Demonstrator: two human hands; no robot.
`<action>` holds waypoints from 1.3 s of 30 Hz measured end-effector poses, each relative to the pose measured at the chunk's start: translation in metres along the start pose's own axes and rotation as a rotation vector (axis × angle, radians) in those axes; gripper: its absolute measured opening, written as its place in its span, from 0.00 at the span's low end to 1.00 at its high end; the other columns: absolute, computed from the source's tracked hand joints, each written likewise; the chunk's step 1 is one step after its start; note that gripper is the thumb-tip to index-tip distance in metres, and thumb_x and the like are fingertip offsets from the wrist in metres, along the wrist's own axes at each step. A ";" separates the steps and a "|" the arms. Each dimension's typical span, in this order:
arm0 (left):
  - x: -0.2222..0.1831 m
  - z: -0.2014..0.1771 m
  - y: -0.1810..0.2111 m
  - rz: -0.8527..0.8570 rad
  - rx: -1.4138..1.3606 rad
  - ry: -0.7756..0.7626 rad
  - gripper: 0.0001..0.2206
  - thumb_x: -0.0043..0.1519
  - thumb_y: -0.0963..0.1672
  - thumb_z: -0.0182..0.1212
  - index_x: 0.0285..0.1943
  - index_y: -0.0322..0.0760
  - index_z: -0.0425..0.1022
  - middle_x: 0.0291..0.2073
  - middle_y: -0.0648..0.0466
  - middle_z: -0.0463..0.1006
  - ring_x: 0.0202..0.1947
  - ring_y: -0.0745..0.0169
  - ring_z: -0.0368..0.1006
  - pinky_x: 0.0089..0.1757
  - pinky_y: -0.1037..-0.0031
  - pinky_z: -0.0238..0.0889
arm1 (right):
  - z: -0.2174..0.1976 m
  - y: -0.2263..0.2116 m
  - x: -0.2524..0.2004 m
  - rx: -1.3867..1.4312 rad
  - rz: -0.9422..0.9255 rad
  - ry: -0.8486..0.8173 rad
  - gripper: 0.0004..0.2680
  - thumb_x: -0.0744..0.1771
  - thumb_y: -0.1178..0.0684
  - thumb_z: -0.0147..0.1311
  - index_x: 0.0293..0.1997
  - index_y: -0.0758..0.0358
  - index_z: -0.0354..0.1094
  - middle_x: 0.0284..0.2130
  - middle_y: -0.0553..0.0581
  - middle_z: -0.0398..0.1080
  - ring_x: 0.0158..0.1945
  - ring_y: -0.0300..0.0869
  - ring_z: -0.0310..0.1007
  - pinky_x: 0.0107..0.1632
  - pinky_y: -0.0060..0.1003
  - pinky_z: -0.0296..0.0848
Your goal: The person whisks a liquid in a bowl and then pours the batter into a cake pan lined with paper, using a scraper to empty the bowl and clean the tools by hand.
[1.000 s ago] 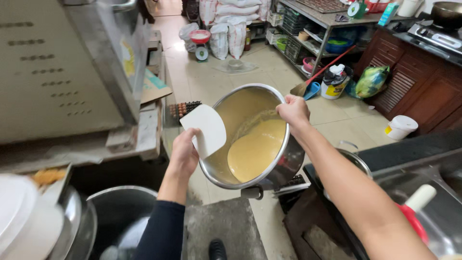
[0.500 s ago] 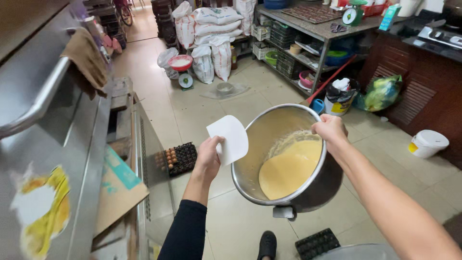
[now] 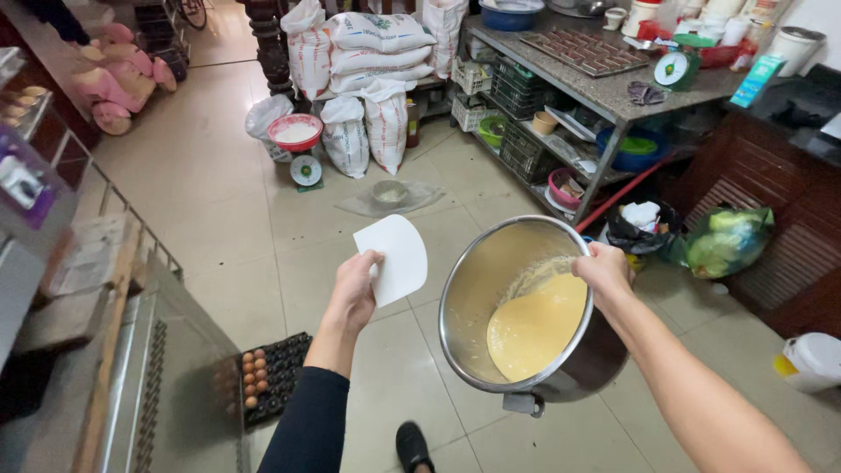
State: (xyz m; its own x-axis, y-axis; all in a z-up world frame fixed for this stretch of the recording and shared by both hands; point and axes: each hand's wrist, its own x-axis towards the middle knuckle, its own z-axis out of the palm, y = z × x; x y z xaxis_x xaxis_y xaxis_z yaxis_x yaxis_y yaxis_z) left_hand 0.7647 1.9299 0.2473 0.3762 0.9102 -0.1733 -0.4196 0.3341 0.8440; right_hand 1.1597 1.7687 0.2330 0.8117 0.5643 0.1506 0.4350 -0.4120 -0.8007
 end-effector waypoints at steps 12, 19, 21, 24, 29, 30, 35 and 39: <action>0.403 0.040 0.041 -0.101 0.071 0.007 0.11 0.59 0.41 0.57 0.48 0.29 0.76 0.39 0.52 0.79 0.38 0.60 0.76 0.42 0.65 0.71 | 0.206 -0.026 0.308 0.000 0.174 0.029 0.05 0.56 0.58 0.59 0.29 0.61 0.75 0.22 0.55 0.73 0.29 0.42 0.71 0.37 0.40 0.67; 0.618 0.075 0.040 -0.140 0.129 -0.041 0.10 0.59 0.40 0.57 0.46 0.28 0.76 0.38 0.53 0.79 0.38 0.62 0.75 0.41 0.68 0.70 | 0.337 -0.033 0.475 -0.103 0.176 0.024 0.06 0.56 0.58 0.58 0.31 0.62 0.76 0.24 0.58 0.76 0.29 0.45 0.75 0.37 0.43 0.70; 0.681 0.077 0.035 -0.186 0.134 -0.036 0.10 0.59 0.41 0.55 0.46 0.29 0.76 0.38 0.53 0.79 0.38 0.61 0.76 0.41 0.68 0.71 | 0.379 -0.027 0.522 -0.175 0.221 -0.011 0.06 0.57 0.57 0.58 0.32 0.61 0.77 0.25 0.60 0.77 0.30 0.48 0.77 0.39 0.44 0.71; 0.772 0.079 0.023 -0.248 0.156 -0.019 0.10 0.60 0.41 0.55 0.46 0.29 0.76 0.38 0.52 0.80 0.37 0.62 0.76 0.41 0.68 0.71 | 0.442 -0.015 0.580 -0.238 0.299 -0.063 0.09 0.58 0.55 0.57 0.37 0.56 0.79 0.27 0.63 0.78 0.32 0.52 0.79 0.42 0.46 0.74; 0.887 0.063 -0.008 -0.339 0.156 0.042 0.09 0.61 0.40 0.57 0.47 0.28 0.75 0.39 0.52 0.79 0.38 0.62 0.75 0.42 0.69 0.70 | 0.544 0.016 0.636 -0.253 0.371 -0.110 0.11 0.59 0.52 0.58 0.42 0.52 0.81 0.32 0.60 0.80 0.38 0.52 0.81 0.46 0.47 0.75; 0.907 0.060 -0.013 -0.366 0.157 0.038 0.10 0.61 0.41 0.55 0.48 0.28 0.75 0.39 0.51 0.80 0.37 0.62 0.76 0.42 0.69 0.71 | 0.561 0.024 0.646 -0.237 0.407 -0.105 0.11 0.59 0.53 0.57 0.43 0.52 0.81 0.33 0.61 0.80 0.39 0.53 0.81 0.47 0.47 0.75; 1.027 0.045 -0.058 -0.484 0.202 0.026 0.11 0.62 0.41 0.54 0.48 0.27 0.75 0.38 0.49 0.80 0.36 0.61 0.77 0.41 0.68 0.73 | 0.664 0.055 0.698 -0.206 0.566 -0.113 0.13 0.61 0.52 0.56 0.48 0.49 0.79 0.35 0.62 0.81 0.40 0.53 0.82 0.47 0.46 0.76; 1.117 0.032 -0.100 -0.558 0.272 0.013 0.12 0.62 0.41 0.54 0.51 0.27 0.75 0.40 0.49 0.81 0.37 0.61 0.78 0.41 0.68 0.73 | 0.754 0.076 0.741 -0.152 0.665 -0.053 0.12 0.61 0.53 0.55 0.48 0.51 0.78 0.35 0.60 0.80 0.40 0.51 0.81 0.47 0.46 0.75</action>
State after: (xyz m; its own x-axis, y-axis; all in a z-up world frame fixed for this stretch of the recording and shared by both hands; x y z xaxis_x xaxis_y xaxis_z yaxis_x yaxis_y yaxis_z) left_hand 1.2539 2.9056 -0.0144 0.4677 0.6195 -0.6305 0.0637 0.6878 0.7231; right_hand 1.5010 2.6947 -0.1535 0.9067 0.1898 -0.3768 -0.0962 -0.7766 -0.6226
